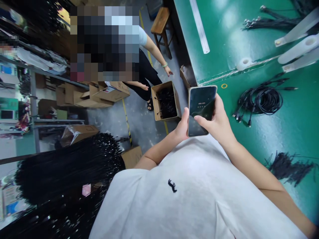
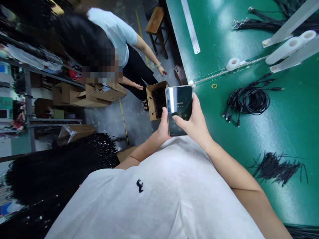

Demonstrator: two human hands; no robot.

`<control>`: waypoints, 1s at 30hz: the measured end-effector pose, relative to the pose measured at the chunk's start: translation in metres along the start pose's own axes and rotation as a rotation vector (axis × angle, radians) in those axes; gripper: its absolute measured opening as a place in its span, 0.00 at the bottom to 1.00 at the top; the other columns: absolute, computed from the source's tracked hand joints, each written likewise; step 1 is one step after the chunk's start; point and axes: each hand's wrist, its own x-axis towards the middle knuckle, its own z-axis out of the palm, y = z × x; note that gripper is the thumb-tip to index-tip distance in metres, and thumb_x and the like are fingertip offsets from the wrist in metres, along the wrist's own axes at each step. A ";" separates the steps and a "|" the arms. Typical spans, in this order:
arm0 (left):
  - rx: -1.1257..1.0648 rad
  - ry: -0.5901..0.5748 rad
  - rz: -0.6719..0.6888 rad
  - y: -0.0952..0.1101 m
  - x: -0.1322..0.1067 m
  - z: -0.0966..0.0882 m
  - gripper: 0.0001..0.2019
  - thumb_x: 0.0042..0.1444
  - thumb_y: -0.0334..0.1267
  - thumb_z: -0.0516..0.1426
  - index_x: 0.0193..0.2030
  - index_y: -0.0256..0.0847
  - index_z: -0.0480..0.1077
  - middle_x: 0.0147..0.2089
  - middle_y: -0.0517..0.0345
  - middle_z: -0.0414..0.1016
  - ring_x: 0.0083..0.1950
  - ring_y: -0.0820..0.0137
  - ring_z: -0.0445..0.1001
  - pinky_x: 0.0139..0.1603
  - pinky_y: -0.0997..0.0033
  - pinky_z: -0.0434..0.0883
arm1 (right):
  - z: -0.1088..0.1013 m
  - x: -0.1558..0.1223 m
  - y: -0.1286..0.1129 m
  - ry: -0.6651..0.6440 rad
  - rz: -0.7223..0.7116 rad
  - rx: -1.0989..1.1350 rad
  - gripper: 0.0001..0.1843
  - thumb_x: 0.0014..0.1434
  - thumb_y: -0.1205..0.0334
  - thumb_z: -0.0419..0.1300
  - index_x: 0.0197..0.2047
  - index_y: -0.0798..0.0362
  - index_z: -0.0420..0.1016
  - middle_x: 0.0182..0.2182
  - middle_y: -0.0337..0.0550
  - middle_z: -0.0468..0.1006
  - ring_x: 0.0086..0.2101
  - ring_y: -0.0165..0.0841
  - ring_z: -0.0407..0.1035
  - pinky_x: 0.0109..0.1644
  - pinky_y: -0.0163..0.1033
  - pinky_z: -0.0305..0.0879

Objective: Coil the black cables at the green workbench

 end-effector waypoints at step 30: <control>0.007 0.036 0.024 0.007 0.005 0.002 0.34 0.65 0.63 0.39 0.65 0.43 0.65 0.58 0.51 0.76 0.69 0.57 0.64 0.68 0.51 0.61 | -0.006 -0.007 0.013 -0.089 0.169 0.257 0.37 0.62 0.55 0.48 0.74 0.37 0.47 0.60 0.39 0.70 0.51 0.42 0.71 0.47 0.47 0.74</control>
